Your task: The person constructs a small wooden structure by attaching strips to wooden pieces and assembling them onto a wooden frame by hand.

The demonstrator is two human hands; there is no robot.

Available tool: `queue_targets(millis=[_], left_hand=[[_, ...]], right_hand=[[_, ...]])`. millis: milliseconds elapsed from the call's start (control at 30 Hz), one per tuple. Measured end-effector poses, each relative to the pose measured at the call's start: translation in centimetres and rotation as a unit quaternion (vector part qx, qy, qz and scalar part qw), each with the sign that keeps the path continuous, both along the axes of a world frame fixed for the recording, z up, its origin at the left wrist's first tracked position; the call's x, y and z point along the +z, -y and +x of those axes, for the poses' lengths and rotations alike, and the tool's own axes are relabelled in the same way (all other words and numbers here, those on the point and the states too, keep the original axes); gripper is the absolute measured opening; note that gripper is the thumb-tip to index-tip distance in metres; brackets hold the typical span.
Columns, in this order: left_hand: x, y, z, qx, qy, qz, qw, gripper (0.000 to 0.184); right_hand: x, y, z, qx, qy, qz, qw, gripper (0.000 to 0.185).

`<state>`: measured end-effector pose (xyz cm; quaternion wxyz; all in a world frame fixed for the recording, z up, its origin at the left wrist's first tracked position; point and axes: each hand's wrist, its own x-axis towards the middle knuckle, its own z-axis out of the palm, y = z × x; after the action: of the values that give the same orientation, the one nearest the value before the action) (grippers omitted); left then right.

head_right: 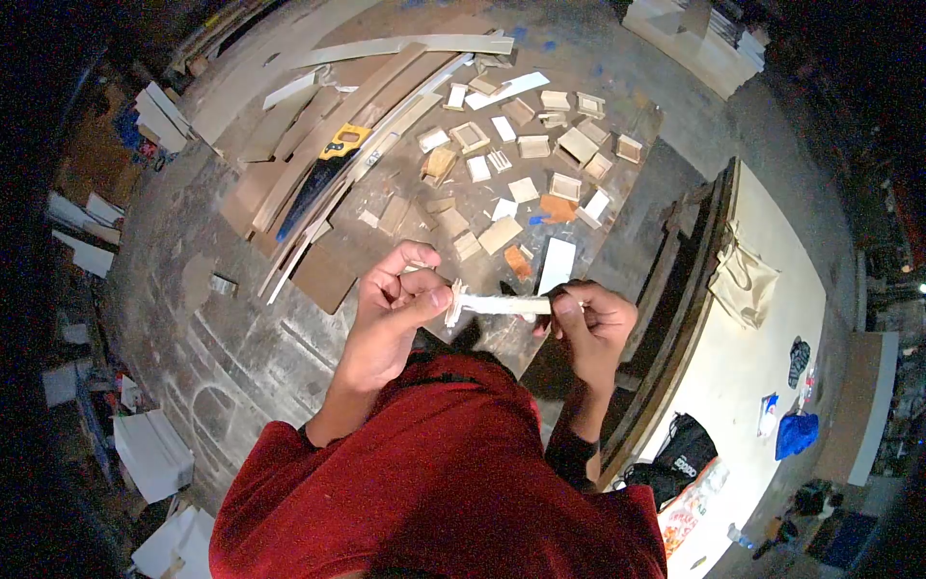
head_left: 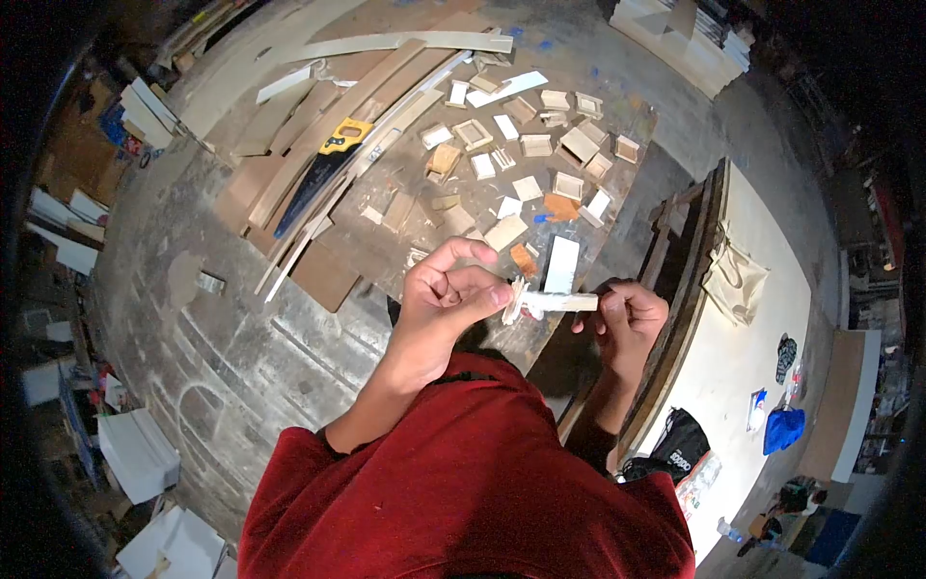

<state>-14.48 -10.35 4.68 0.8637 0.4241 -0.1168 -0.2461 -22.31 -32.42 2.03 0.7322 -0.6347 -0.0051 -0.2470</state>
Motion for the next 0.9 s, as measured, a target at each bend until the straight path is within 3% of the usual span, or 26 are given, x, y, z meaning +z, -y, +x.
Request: queue_targets(millis=[133,300,500,700,900], left_hand=[[0.3,0.3,-0.1,-0.006,-0.017,-0.005,1.0,0.03],[0.3,0.7,-0.2,-0.015,-0.024,0.005,1.0,0.03],[0.1,1.2,-0.4,-0.021,-0.036,0.022,0.999,0.029],[0.0,1.9,-0.8,-0.039,-0.053,0.02,0.998,0.029],[-1.2,2.6,-1.0,-0.043,-0.064,0.021,0.997,0.029]], right_hand=[[-0.1,0.7,-1.0,0.02,-0.027,-0.064,0.997,0.02],[-0.5,0.7,-1.3,-0.016,-0.003,0.008,1.0,0.019],[-0.5,0.9,-2.3,-0.015,-0.02,-0.054,0.998,0.019],[-0.9,0.9,-2.4,-0.054,0.01,0.018,0.998,0.016],[-2.1,2.0,-4.1,-0.019,-0.009,-0.006,1.0,0.014]])
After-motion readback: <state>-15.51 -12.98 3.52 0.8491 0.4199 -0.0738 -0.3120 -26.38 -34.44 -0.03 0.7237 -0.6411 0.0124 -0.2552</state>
